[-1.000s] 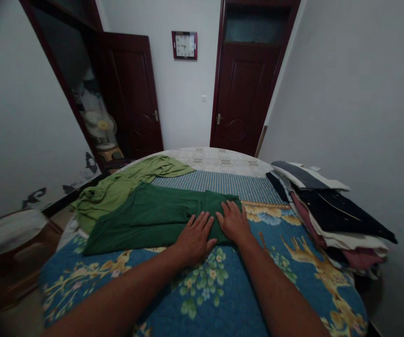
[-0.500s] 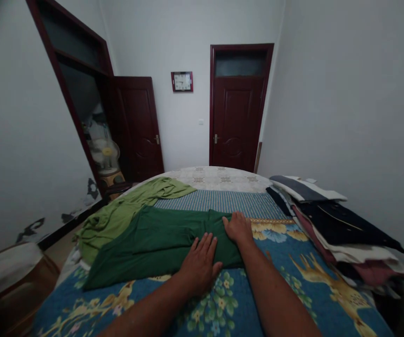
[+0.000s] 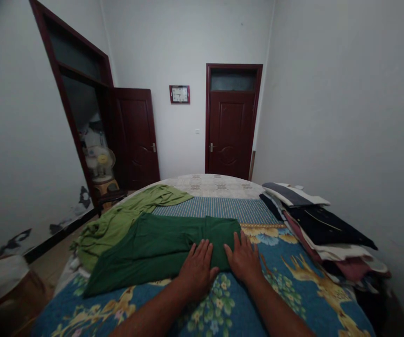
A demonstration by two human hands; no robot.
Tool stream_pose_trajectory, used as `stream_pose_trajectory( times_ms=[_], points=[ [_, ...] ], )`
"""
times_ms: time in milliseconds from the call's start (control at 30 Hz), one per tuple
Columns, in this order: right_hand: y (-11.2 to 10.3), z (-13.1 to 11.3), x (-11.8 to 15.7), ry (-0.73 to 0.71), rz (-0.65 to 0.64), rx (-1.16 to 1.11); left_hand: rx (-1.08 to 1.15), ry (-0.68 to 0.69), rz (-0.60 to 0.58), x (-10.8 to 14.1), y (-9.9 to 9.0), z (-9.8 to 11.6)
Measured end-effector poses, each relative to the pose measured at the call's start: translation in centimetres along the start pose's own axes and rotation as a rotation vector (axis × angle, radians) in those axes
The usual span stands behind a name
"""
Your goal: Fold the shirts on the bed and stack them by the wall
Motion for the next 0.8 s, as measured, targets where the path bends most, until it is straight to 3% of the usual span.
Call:
stream_pose_trajectory(
  times_ms=[133, 267, 333, 433, 533, 600, 800],
  points=[
    [0.0, 1.4, 2.5, 0.004, 0.018, 0.038, -0.009, 0.066, -0.003, 0.8, -0.8, -0.1],
    [-0.3, 2.0, 2.9, -0.015, 0.039, 0.002, 0.045, 0.145, 0.076, 2.0, -3.8, -1.8],
    [-0.8, 2.4, 2.5, -0.012, 0.061, -0.062, 0.073, 0.054, 0.199, 2.7, -5.7, -4.2],
    [-1.6, 3.4, 1.6, 0.052, 0.096, -0.179, 0.075, -0.23, 0.331, 3.7, -7.5, -9.1],
    [-2.2, 4.6, 0.1, 0.123, 0.069, -0.314, 0.125, -0.437, 0.325, 4.6, -7.5, -13.0],
    [-2.5, 5.4, -1.2, 0.189, 0.022, -0.397, 0.174, -0.488, 0.307, 4.9, -6.9, -14.2],
    [-2.6, 6.4, -4.5, 0.241, -0.129, -0.574, 0.214, -0.427, 0.311, 4.3, -6.2, -13.7]
  ],
)
Point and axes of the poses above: each hand's wrist, its own x-axis away from the middle knuckle, its own y-axis out of the palm, z = x × y, the point moved 3 cm from there along -x, towards the middle knuckle, and after that the axes turned 1 degree about -x, right-handed, at the moved point
